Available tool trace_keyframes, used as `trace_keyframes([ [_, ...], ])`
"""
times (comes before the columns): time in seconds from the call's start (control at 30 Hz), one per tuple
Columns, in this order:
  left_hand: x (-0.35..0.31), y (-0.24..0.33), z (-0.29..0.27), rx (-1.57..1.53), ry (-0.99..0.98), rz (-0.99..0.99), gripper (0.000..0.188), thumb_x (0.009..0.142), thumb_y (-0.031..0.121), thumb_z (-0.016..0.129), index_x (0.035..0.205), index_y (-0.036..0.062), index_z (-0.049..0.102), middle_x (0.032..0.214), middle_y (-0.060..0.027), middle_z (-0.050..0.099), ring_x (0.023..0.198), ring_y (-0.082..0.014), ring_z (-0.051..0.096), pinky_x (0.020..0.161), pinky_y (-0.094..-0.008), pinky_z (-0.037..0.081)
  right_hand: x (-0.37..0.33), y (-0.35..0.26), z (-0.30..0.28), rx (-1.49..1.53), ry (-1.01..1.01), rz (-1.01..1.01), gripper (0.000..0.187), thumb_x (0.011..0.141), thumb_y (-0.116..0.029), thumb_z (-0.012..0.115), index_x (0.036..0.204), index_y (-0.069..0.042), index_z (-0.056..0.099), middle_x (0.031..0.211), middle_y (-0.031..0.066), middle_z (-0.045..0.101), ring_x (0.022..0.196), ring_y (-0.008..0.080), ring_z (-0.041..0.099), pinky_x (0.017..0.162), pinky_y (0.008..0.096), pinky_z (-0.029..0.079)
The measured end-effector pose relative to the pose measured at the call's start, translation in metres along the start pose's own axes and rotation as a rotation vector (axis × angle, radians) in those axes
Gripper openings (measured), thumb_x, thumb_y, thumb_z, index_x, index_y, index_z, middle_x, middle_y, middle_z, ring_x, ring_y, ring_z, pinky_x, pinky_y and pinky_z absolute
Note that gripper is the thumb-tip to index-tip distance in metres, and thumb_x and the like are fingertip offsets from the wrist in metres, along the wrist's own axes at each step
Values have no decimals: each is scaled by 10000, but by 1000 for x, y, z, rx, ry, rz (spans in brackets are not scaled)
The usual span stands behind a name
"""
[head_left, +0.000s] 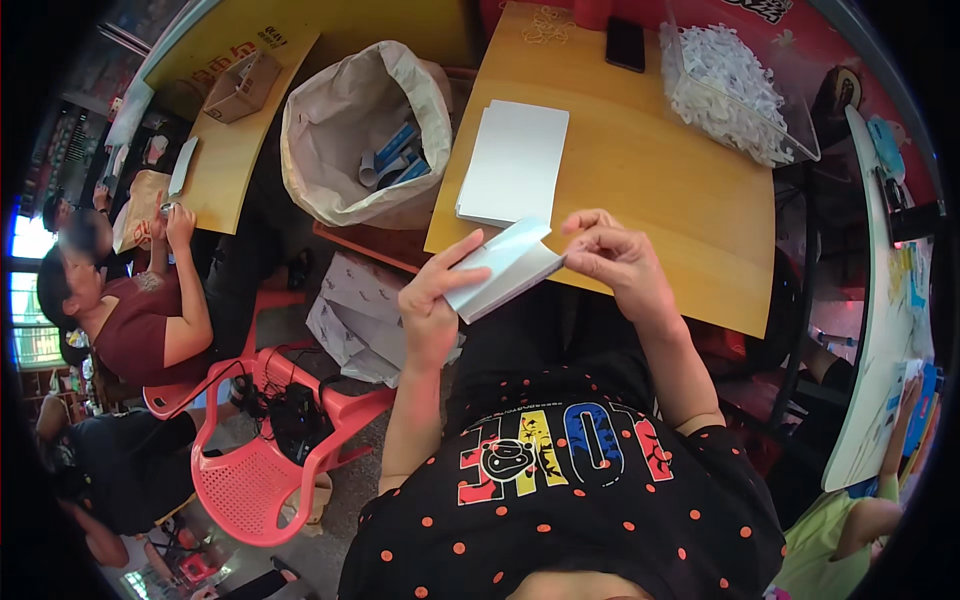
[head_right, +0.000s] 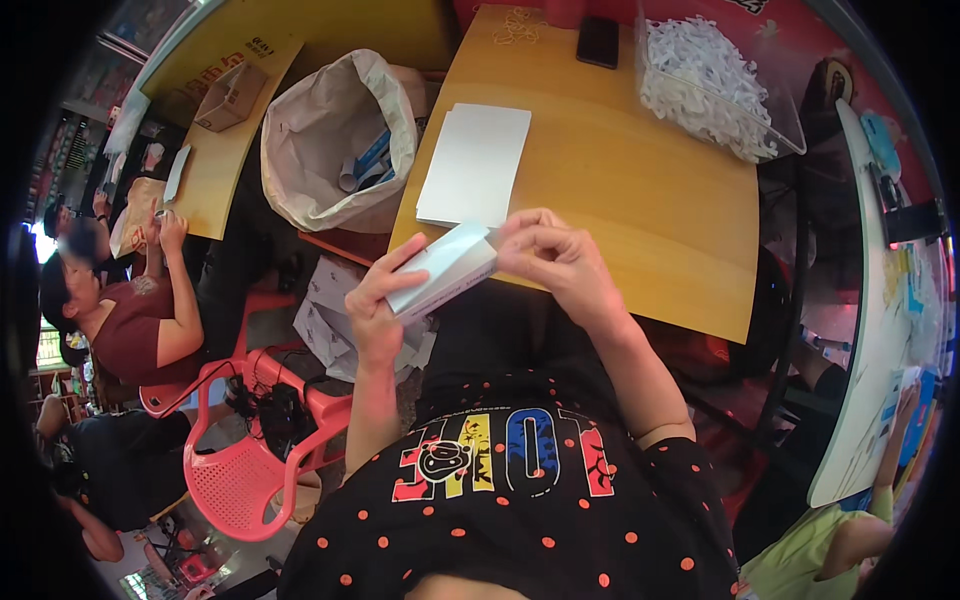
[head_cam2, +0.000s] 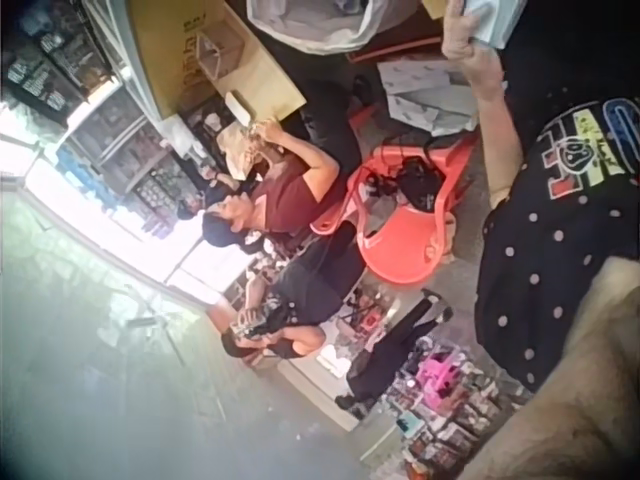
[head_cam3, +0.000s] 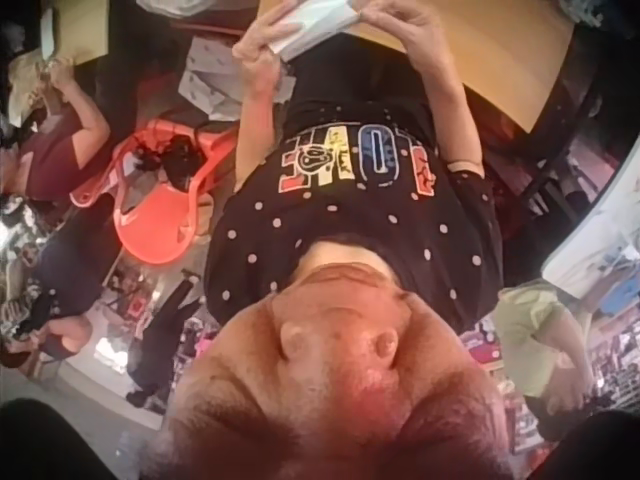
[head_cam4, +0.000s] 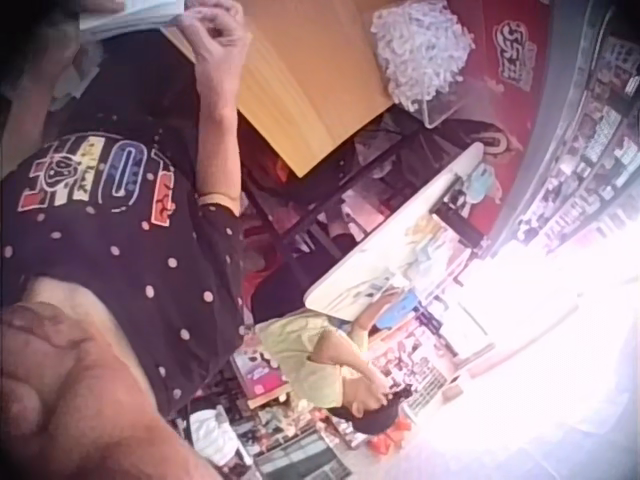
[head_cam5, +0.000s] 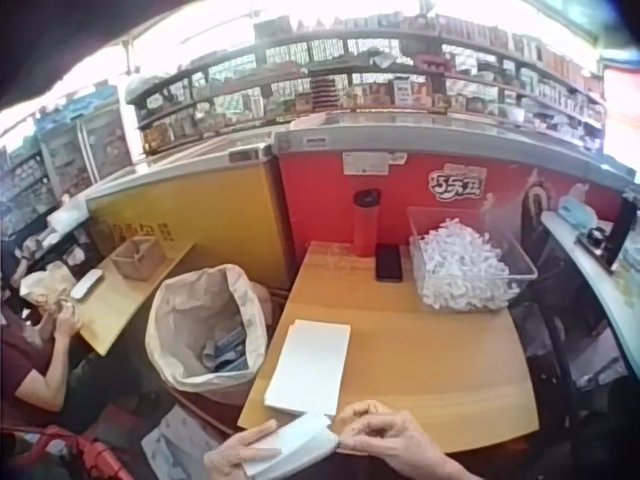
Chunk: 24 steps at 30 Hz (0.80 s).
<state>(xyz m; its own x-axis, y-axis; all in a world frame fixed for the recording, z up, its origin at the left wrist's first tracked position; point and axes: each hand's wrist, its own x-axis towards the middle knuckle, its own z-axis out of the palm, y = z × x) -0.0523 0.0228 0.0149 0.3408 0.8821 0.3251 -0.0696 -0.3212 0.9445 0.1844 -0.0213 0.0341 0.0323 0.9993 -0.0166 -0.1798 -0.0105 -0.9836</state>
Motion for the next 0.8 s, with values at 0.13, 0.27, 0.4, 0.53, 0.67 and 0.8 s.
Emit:
trace_keyframes([
  [0.13,2,25,2,338,-191,261,374,679,-145,487,938,-5,717,1207,-227,590,1211,-347,519,1026,-385,399,11,15,0,196,-59,126,121,820,-113,690,834,7,693,887,60,673,846,114,596,836,259,450],
  [0.27,-1,21,3,513,-292,372,319,720,-111,547,981,-7,700,1263,-194,564,1259,-342,472,1033,-391,391,17,30,-1,200,-51,168,131,808,-100,704,841,25,686,871,58,673,814,112,603,804,243,462],
  [0.4,-14,28,10,573,109,98,371,788,-110,531,1122,10,639,1259,-161,558,1159,-304,546,960,-355,443,14,25,-3,31,97,-35,84,790,-65,715,827,8,696,810,43,670,764,99,591,716,227,459],
  [0.53,-26,22,3,-353,153,-571,195,894,-29,518,1061,-55,615,961,-133,657,715,-173,669,484,-187,453,10,7,-11,-193,28,-172,47,776,-39,721,808,-9,704,782,35,667,740,84,570,655,228,439],
  [0.67,-24,13,8,-749,27,-788,204,902,13,550,1082,-64,607,944,-141,668,573,-176,668,323,-161,364,8,12,-12,-86,-50,-36,55,772,-31,725,801,7,697,777,36,668,731,77,580,656,222,453],
  [0.8,-23,10,13,-582,-38,-761,255,908,23,548,1143,-69,584,993,-178,663,648,-220,692,378,-183,460,9,16,-11,69,24,23,101,756,-34,745,772,14,657,763,49,664,698,79,599,651,217,481],
])
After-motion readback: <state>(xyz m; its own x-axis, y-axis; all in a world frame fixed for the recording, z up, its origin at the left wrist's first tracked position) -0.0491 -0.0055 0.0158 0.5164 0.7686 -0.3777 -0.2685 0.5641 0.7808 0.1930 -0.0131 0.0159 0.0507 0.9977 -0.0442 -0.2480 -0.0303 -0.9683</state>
